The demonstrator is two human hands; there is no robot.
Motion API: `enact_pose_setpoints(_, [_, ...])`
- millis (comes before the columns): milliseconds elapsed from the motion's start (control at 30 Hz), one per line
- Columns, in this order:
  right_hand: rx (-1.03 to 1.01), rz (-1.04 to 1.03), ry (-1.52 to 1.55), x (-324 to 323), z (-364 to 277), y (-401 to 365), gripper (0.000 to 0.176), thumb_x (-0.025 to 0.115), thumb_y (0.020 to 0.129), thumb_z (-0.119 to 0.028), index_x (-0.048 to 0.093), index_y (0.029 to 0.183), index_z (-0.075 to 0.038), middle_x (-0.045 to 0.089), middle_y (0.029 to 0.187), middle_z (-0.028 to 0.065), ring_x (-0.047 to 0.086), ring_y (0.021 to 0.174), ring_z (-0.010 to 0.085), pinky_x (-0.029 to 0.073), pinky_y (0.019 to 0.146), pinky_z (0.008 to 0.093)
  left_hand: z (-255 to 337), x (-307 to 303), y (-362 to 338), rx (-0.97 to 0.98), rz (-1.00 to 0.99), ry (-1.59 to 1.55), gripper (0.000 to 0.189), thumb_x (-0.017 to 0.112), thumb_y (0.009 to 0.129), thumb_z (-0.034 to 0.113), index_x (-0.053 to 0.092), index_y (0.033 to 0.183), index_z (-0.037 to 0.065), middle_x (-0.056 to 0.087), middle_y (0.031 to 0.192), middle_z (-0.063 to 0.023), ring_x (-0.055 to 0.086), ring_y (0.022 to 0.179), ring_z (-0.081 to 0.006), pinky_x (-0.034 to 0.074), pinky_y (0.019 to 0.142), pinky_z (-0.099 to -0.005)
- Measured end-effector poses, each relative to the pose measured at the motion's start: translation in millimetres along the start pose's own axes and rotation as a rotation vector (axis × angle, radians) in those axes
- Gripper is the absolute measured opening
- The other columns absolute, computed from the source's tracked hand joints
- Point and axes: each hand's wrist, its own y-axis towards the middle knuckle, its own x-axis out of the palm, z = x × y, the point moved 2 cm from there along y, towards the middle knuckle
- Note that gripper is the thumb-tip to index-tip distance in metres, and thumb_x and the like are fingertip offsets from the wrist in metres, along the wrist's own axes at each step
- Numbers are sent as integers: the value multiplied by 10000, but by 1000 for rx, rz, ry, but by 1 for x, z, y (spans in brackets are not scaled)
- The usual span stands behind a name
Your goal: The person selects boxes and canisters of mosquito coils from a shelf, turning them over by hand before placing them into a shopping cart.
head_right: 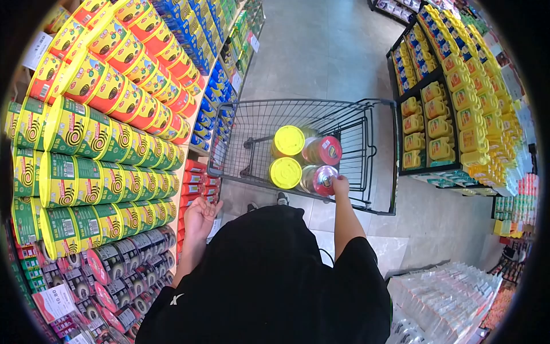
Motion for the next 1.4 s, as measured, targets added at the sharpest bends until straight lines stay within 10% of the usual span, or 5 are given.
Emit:
enact_pose_setpoints(500, [-53, 12, 1, -4, 4, 1, 490, 747, 778, -387, 725, 1084, -5, 740, 1024, 192, 713, 950, 342, 545, 869, 405, 1, 13, -1, 78, 29, -41, 169, 383, 664, -127, 481, 659, 10, 431, 541, -100, 506, 553, -210, 315, 1183, -634])
enact_pose_setpoints(733, [-43, 5, 20, -3, 3, 0, 422, 771, 806, -290, 733, 1088, 21, 749, 978, 147, 710, 887, 243, 546, 807, 361, -4, -13, 4, 72, -67, -63, 180, 379, 712, -138, 479, 690, 10, 468, 626, -131, 589, 1062, -454, 336, 1171, -595])
enact_pose_setpoints(800, [-43, -15, 35, -3, 6, 2, 420, 769, 804, -286, 732, 1089, 22, 749, 978, 147, 710, 884, 245, 546, 807, 361, -1, -8, 1, 64, -101, -124, 186, 373, 689, -140, 488, 692, 7, 599, 705, -187, 646, 754, -295, 320, 1187, -607])
enact_pose_setpoints(1000, [-48, -54, 55, -4, 9, 4, 484, 735, 773, -379, 730, 1086, -9, 746, 1000, 180, 719, 947, 329, 548, 865, 400, 1, -5, -5, 63, -86, -90, 184, 379, 732, -136, 512, 759, -12, 503, 1346, -429, 433, 1359, -543, 334, 1185, -558])
enact_pose_setpoints(1400, [-45, -19, 18, -1, 9, 7, 466, 764, 827, -296, 708, 1143, 42, 743, 1037, 163, 706, 929, 249, 547, 824, 351, -5, -19, -1, 56, -185, -122, 347, 379, 756, -139, 593, 1015, -51, 515, 1359, -393, 449, 1362, -510, 303, 1195, -550])
